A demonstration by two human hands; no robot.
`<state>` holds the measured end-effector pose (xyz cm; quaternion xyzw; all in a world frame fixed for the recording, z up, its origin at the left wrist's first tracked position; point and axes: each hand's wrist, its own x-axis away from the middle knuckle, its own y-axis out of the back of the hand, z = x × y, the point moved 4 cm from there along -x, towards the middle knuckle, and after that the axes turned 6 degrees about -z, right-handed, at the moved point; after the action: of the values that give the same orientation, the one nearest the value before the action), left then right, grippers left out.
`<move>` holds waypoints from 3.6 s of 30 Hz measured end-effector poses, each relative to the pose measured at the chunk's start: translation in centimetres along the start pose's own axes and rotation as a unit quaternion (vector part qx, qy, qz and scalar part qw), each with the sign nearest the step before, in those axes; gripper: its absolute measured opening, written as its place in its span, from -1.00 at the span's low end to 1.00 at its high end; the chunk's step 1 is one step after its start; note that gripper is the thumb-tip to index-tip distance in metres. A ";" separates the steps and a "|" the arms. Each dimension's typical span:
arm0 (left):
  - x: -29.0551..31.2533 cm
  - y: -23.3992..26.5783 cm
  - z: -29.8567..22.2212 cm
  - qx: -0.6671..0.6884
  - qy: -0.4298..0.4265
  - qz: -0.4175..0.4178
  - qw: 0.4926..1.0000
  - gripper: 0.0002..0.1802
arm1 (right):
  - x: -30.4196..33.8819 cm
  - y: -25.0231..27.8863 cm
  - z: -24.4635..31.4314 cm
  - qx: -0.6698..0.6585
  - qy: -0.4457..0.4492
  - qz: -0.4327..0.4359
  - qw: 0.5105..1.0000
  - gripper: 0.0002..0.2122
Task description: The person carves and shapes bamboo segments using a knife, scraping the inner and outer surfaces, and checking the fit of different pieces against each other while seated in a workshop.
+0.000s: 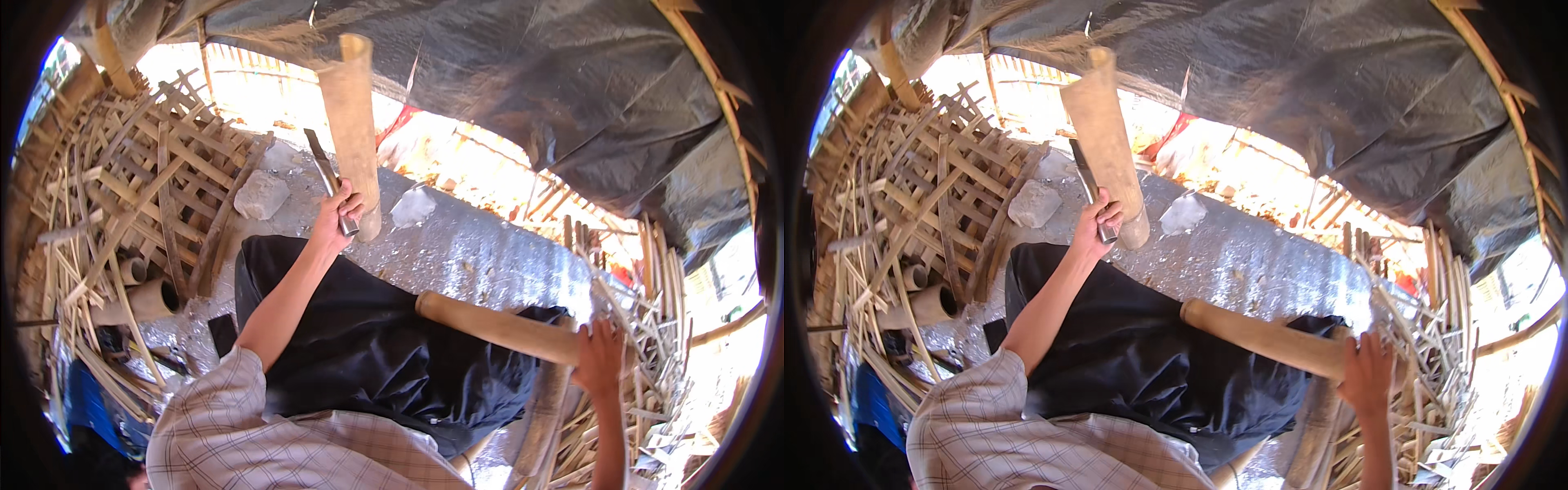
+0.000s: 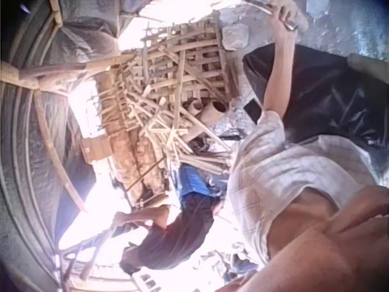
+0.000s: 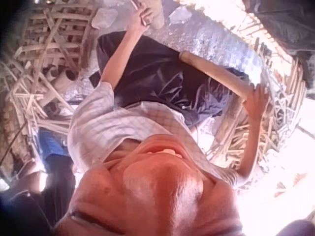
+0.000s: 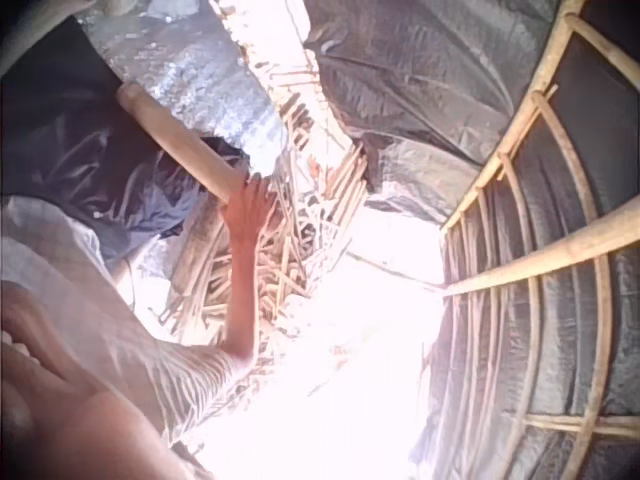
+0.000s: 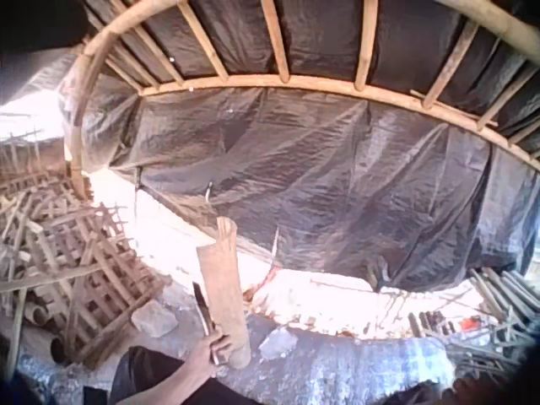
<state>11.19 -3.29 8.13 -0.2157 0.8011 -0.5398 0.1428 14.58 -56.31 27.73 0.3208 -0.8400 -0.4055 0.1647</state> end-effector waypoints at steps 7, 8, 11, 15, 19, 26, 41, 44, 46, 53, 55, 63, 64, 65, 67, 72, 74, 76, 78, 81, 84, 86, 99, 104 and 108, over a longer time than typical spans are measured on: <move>-1.0 -0.9 0.6 -0.007 0.022 0.015 1.000 -0.82 | 5.5 -5.5 3.7 -0.141 -0.093 0.087 0.982 -0.35; -1.0 -0.9 0.6 -0.008 0.040 0.026 0.999 -0.83 | 6.5 -6.6 3.8 -0.143 -0.108 0.073 0.981 -0.35; -1.5 0.0 0.4 -0.016 0.151 0.073 0.986 -0.87 | 7.7 -7.1 4.6 -0.223 -0.181 0.174 0.942 -0.30; -3.0 0.3 0.1 -0.026 0.226 0.085 0.970 -0.92 | 11.9 -13.1 7.2 -0.418 -0.311 0.177 0.835 -0.38; -4.4 -0.5 0.3 -0.055 0.229 0.063 0.970 -0.88 | 13.2 -12.6 10.7 -0.665 -0.430 0.207 0.575 -0.74; -5.0 -0.7 0.6 -0.033 0.256 0.079 0.963 -0.87 | 14.0 -11.0 12.2 -0.776 -0.515 0.235 0.278 -0.73; -4.0 -1.5 0.4 -0.079 0.233 0.090 0.965 -0.80 | 0.1 9.7 5.7 -0.815 -0.315 0.024 0.486 -0.48; -4.0 -1.1 0.7 -0.067 0.239 0.094 0.964 -0.80 | -2.7 15.2 3.5 -0.789 -0.253 -0.087 0.553 -0.47; -3.6 -1.7 0.6 -0.069 0.241 0.077 0.965 -0.80 | -3.8 16.8 2.7 -0.760 -0.234 -0.136 0.591 -0.49; -3.6 -1.9 0.3 -0.054 0.241 0.081 0.966 -0.79 | -7.3 17.3 4.5 -0.651 -0.256 0.086 0.709 -0.16; -3.8 -1.4 0.5 -0.041 0.235 0.085 0.967 -0.80 | -7.8 17.4 4.7 -0.668 -0.265 0.089 0.690 -0.16; -4.4 -0.8 1.7 -0.026 0.236 0.103 0.966 -0.87 | -6.8 18.4 4.3 -0.603 -0.267 0.044 0.751 -0.35; -4.5 -0.7 1.8 -0.025 0.236 0.102 0.966 -0.87 | -6.8 18.5 4.4 -0.593 -0.258 0.045 0.761 -0.38; -4.6 -0.5 2.1 -0.024 0.246 0.109 0.963 -0.88 | -6.6 18.4 4.4 -0.583 -0.250 0.046 0.772 -0.41; -4.6 -0.5 2.0 0.000 0.244 0.109 0.964 -0.92 | -6.2 19.0 4.8 -0.565 -0.244 0.037 0.788 -0.49; -4.8 1.2 0.5 0.018 0.236 -0.010 0.972 -0.91 | -6.4 23.4 6.9 -0.492 -0.220 0.038 0.841 -0.31; -5.2 2.7 1.2 0.016 0.236 -0.037 0.971 -0.93 | -5.3 23.8 6.2 -0.484 -0.166 -0.015 0.859 -0.30; -6.0 4.7 2.0 0.018 0.217 -0.085 0.972 -0.90 | -4.1 23.8 4.4 -0.351 -0.189 -0.046 0.916 -0.29; -7.9 10.2 0.2 0.039 0.172 -0.142 0.974 -0.85 | -5.4 26.2 5.9 -0.309 -0.226 -0.019 0.924 -0.27; -7.8 11.1 0.5 0.128 0.189 -0.152 0.962 -0.84 | -5.7 28.2 5.3 -0.278 -0.192 -0.017 0.941 -0.32; -9.1 13.3 -2.1 0.151 0.177 -0.053 0.971 -0.84 | -5.1 26.1 3.8 -0.334 -0.122 -0.096 0.930 -0.38; -6.8 13.3 -4.6 0.142 0.094 -0.068 0.983 -0.88 | -7.7 26.6 5.5 -0.304 -0.153 -0.025 0.940 -0.38; 11.0 -11.3 -10.3 -0.138 0.102 0.231 0.958 -0.51 | -10.1 23.9 5.7 -0.356 -0.131 -0.102 0.920 -0.34; 11.4 -19.0 -11.7 -0.232 0.136 0.331 0.905 -0.60 | -9.2 20.8 6.6 -0.395 -0.124 -0.193 0.889 -0.50; 10.9 -22.7 -13.3 -0.306 0.157 0.327 0.880 -0.73 | -9.6 18.9 9.4 -0.462 -0.103 -0.228 0.851 -0.52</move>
<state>-0.08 -5.38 34.21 0.1135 0.9632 -0.2173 0.1106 8.96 -35.62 36.64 0.3466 -0.4714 -0.8036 0.1091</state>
